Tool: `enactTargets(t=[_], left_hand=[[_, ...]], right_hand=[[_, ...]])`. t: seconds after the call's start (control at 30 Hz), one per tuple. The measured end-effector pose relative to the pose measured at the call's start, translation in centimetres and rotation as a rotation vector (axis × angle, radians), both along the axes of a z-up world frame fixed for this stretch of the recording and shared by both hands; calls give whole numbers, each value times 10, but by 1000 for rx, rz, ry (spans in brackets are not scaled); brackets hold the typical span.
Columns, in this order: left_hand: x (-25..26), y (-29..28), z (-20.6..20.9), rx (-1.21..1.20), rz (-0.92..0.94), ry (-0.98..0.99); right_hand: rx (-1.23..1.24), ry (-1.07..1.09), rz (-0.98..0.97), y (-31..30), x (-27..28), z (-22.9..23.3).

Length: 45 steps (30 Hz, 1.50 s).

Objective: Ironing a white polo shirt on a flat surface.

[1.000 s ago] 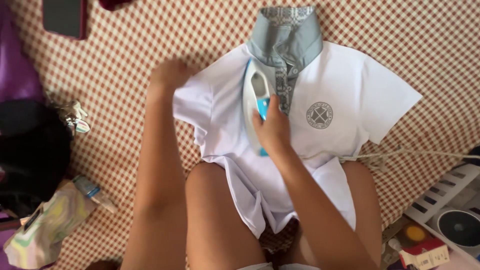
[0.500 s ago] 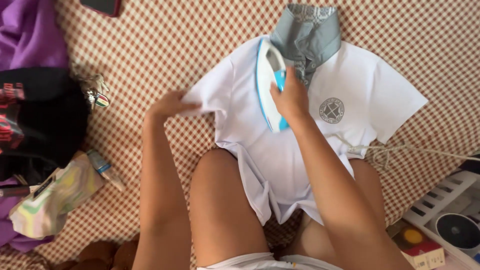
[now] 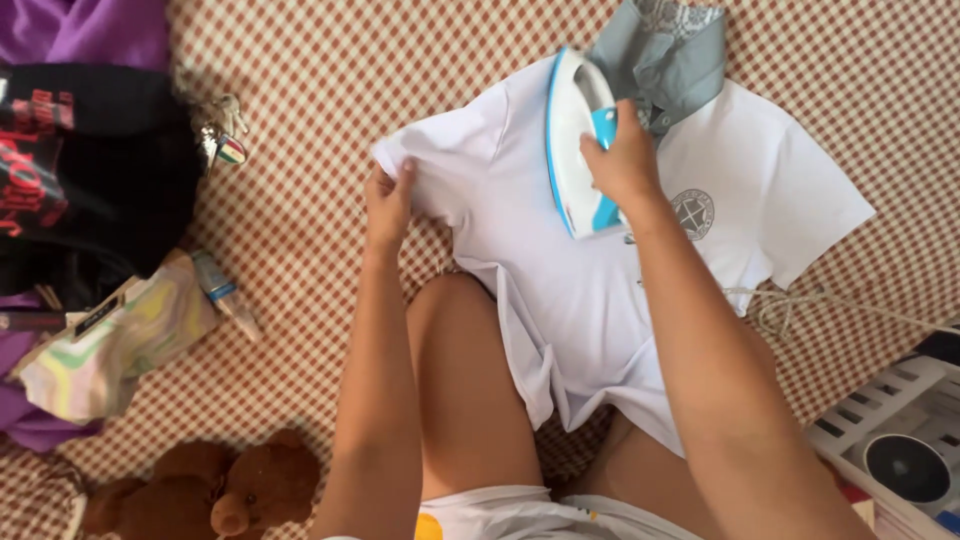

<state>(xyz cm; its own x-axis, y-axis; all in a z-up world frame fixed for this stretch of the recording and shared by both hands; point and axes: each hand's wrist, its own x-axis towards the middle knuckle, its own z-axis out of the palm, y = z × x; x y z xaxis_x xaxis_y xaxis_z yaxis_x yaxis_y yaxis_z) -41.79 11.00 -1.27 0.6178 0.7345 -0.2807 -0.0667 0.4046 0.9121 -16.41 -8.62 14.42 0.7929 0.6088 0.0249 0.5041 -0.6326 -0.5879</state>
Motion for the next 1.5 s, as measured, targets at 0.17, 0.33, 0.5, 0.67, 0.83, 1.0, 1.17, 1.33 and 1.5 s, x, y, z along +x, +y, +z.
enactTargets(t=[0.17, 0.33, 0.5, 0.67, 0.83, 1.0, 1.17, 1.33, 1.5], left_hand=[[6, -15, 9, 285, 273, 159], [-8, -23, -17, 299, 234, 239], [2, 11, 48, -161, 249, 439], [33, 51, -2, -14, 434, 265], [34, 40, 1, 287, 601, 107], [34, 43, -9, 308, 616, 135], [35, 48, -6, 200, 617, 194], [27, 49, -30, 236, 600, 180], [-3, 30, -24, 134, 426, 287]], right_hand=[[-196, 369, 107, -23, -42, 25], [-114, 145, 163, -17, -52, 2], [-34, 30, 82, 1, -52, 9], [-156, 182, 187, -17, -55, 21], [-136, 114, 205, -4, -50, 8], [-79, 17, 151, 26, -34, -5], [-166, 39, 384, 25, -23, 0], [-256, 107, 384, 44, -31, 8], [-208, 28, 366, 73, -18, 14]])
